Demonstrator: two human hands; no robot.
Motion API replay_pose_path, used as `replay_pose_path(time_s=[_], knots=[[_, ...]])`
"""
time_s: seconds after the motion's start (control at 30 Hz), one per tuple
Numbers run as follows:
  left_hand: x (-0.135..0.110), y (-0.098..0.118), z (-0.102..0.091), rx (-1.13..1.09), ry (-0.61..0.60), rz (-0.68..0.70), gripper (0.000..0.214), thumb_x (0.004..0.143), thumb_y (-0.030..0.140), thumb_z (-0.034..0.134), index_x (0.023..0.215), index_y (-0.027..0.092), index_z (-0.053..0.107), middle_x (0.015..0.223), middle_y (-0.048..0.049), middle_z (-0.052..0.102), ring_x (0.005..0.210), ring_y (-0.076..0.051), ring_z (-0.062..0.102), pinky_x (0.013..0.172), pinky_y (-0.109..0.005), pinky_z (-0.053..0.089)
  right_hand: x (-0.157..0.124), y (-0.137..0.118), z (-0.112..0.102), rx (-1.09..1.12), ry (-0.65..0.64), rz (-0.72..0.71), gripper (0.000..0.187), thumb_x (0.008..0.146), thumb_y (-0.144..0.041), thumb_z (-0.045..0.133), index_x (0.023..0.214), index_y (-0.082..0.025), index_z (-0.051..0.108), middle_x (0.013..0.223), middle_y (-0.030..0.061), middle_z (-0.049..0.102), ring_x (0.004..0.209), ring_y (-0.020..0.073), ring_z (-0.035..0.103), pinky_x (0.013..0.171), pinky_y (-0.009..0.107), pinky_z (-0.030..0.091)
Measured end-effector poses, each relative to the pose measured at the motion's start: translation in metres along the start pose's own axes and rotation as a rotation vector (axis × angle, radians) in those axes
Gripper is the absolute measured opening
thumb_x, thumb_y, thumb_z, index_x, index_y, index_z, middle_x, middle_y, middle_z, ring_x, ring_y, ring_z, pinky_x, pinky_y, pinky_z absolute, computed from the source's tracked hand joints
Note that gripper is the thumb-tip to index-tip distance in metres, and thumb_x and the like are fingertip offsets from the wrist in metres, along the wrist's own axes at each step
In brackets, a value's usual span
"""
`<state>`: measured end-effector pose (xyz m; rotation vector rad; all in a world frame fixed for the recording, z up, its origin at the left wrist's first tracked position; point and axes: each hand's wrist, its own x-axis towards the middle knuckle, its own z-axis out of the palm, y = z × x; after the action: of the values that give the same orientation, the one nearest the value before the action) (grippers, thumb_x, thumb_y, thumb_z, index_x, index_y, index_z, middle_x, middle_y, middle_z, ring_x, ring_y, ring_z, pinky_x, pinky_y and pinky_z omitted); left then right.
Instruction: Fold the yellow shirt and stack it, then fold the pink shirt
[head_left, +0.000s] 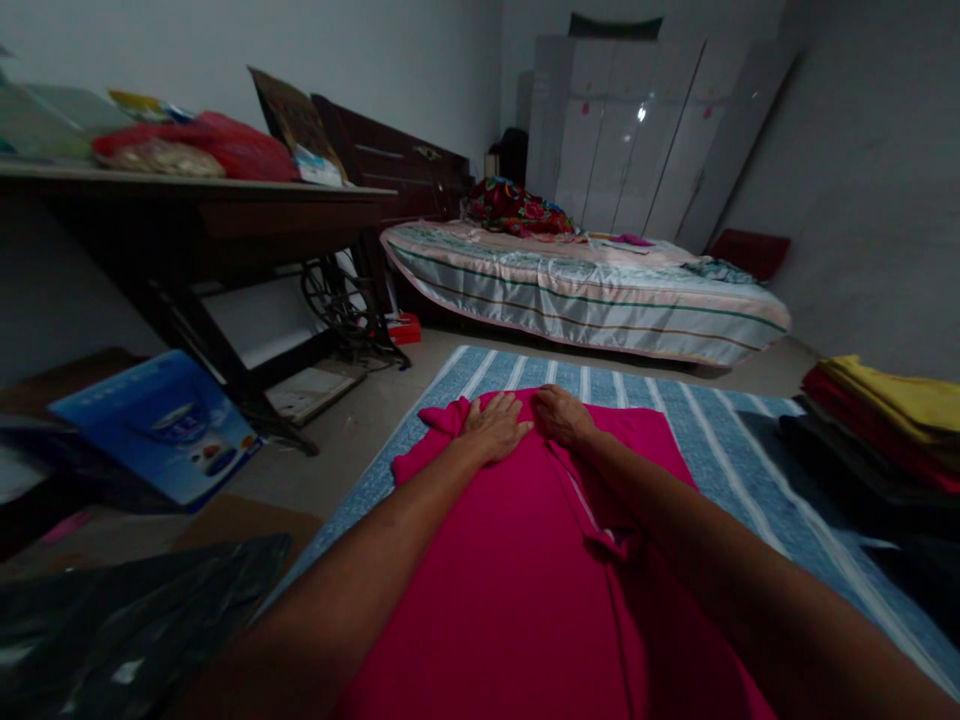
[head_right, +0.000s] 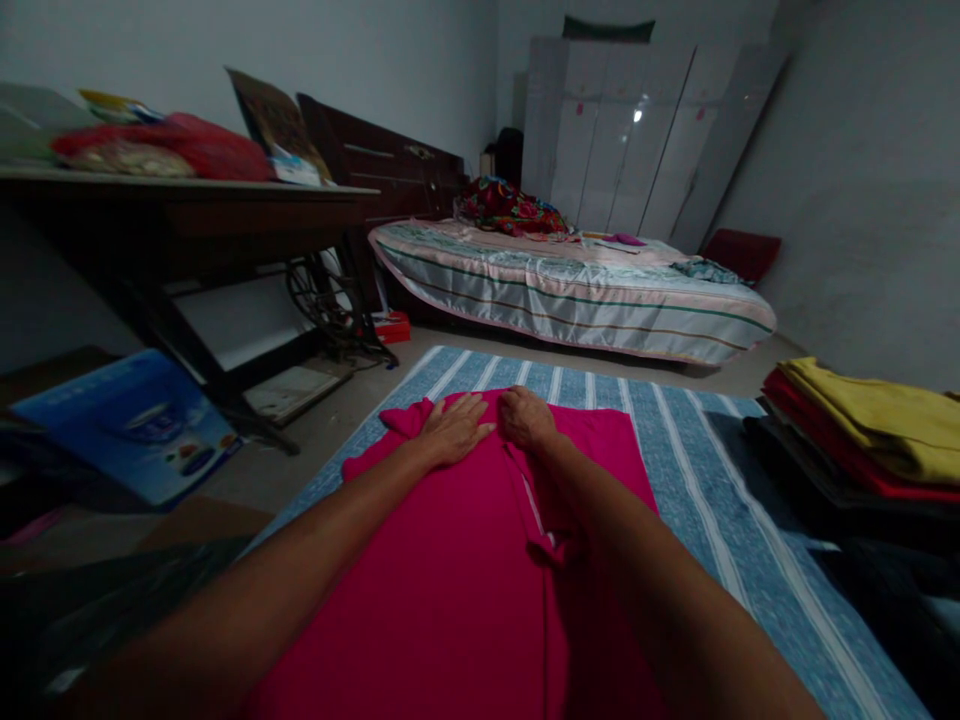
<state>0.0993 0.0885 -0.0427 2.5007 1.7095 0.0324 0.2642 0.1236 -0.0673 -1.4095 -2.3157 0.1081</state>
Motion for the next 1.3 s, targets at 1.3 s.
replay_pose_path(time_s=[1.3], knots=[[-0.005, 0.009, -0.012, -0.054, 0.056, 0.027, 0.052, 0.095, 0.045, 0.033, 0.138, 0.017, 0.043, 0.152, -0.0149, 0.033, 0.142, -0.027, 0.026, 0.113, -0.051, 0.023, -0.301, -0.014, -0.082, 0.142, 0.372, -0.055, 0.043, 0.089, -0.025, 0.052, 0.129, -0.038, 0.058, 0.119, 0.0044, 0.067, 0.105, 0.0258, 0.066, 0.082, 0.036, 0.061]])
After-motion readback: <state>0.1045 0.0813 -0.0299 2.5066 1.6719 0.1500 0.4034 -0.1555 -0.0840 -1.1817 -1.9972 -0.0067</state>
